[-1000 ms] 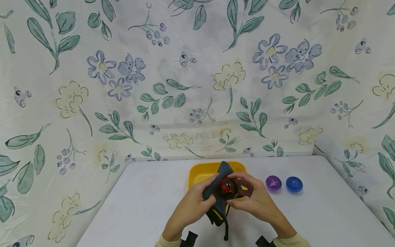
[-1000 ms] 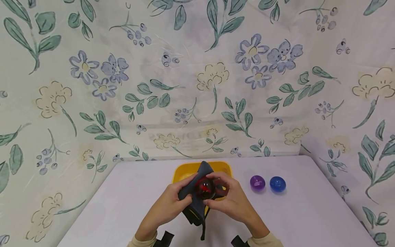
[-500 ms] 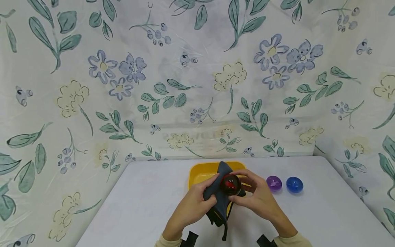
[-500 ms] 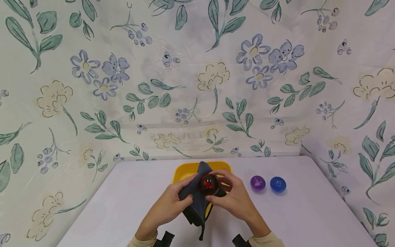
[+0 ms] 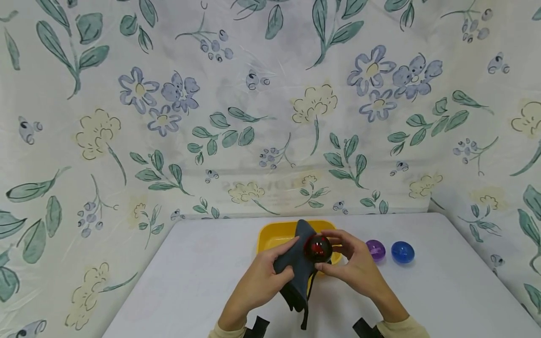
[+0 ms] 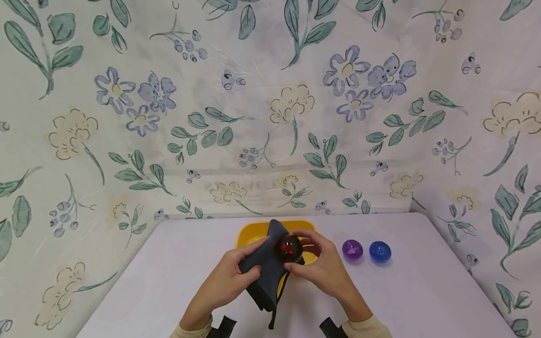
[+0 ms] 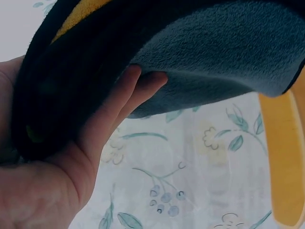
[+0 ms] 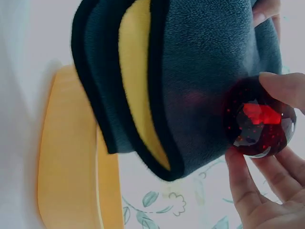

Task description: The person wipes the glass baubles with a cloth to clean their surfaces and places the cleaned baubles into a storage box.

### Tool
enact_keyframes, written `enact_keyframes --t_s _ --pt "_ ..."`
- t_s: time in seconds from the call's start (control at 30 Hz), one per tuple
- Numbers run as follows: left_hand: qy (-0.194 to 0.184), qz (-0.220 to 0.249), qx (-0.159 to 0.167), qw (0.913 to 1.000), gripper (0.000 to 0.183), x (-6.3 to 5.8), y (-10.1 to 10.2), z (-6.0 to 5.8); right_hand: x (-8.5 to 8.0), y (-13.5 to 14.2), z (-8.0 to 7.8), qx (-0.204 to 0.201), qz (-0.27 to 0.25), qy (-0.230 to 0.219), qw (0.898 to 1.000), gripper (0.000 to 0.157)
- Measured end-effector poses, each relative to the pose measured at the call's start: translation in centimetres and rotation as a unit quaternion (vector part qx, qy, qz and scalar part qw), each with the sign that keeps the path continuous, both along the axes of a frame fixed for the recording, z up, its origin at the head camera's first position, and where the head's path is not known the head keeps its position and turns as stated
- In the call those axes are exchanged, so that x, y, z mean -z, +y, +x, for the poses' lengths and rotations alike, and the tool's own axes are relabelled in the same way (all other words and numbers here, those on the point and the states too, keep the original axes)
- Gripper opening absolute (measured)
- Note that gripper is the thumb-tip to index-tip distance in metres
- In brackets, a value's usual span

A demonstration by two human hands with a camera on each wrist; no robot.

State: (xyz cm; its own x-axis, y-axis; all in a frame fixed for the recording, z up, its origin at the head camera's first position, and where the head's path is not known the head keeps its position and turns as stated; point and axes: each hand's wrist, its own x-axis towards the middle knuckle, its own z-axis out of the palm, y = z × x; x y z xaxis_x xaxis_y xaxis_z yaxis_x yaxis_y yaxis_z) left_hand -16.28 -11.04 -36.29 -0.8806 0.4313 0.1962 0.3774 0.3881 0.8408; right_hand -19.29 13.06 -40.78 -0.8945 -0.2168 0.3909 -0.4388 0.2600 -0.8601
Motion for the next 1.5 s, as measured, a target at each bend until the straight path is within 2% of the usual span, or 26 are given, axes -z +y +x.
enact_keyframes --t_s 0.17,0.5,0.9,1.17,1.5 --pt "-0.010 0.025 0.004 0.9996 0.061 -0.1 -0.2 0.2 0.0 0.0 0.0 -0.004 0.005 -0.027 1.000 0.062" --pt "-0.009 0.040 -0.002 0.9992 0.061 -0.3 0.0 0.4 0.1 0.1 -0.1 -0.025 0.010 -0.034 0.999 0.058" --pt "0.003 0.065 -0.013 0.9978 0.060 0.0 0.0 0.3 -0.2 -0.1 0.4 -0.070 0.022 -0.039 0.997 0.055" --pt "0.014 0.048 -0.018 0.9986 0.060 0.0 -0.1 0.0 -0.2 -0.3 0.7 -0.114 0.012 -0.050 0.992 0.052" --pt "0.020 0.038 -0.002 0.9991 0.060 0.3 -0.2 -0.2 -0.5 -0.3 1.1 -0.151 -0.001 -0.029 0.988 0.050"
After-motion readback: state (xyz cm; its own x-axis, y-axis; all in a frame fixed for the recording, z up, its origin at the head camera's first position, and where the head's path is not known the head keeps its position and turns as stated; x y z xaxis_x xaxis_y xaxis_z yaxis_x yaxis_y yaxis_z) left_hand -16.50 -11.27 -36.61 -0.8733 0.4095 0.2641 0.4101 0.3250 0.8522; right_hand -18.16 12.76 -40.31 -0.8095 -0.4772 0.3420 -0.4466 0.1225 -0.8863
